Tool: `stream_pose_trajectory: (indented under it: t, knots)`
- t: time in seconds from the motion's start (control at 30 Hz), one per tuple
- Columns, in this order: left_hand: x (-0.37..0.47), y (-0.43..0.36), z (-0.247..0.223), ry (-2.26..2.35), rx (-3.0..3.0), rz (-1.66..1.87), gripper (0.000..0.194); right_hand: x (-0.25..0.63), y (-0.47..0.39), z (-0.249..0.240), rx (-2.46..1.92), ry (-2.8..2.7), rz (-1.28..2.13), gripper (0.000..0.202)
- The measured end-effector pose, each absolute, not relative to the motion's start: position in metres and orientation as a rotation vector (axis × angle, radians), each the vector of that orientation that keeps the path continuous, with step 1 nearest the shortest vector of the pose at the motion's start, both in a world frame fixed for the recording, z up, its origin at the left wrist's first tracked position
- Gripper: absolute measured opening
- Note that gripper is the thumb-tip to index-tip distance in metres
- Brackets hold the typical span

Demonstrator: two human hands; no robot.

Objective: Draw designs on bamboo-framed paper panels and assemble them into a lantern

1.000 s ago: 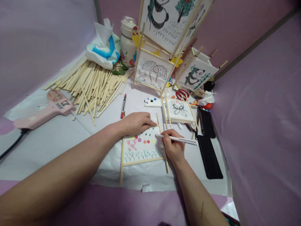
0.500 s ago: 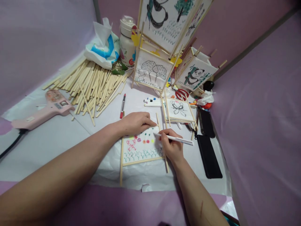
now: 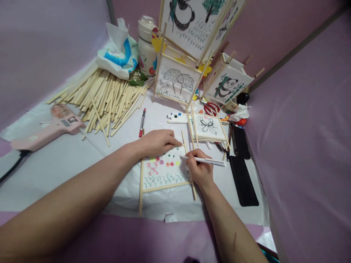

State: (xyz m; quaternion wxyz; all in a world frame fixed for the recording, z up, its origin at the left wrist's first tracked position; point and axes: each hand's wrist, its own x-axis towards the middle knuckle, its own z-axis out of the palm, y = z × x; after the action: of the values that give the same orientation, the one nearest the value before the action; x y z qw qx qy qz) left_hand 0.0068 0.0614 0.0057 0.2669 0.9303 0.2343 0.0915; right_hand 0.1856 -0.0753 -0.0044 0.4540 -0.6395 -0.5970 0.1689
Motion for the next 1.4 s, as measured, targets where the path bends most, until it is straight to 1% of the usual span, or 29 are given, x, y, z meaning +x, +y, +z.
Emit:
stream_pose_trajectory:
  t: [0.77,0.9,1.4]
  knots:
    - [0.0062,0.0615,0.0046,0.643,2.522,0.246,0.032,0.1875,-0.0777,-0.0077,-1.510,-1.384,0.337,0.021]
    - [0.0056,0.0618,0.0035,0.630,2.522,0.251,0.033,0.1877,-0.0782,-0.0070,-1.541,-1.374,0.279,0.018]
    - [0.0047,0.0606,0.0062,0.645,2.498,0.244,0.033,0.1883,-0.0769,-0.0082,-1.634,-1.474,0.300,0.020]
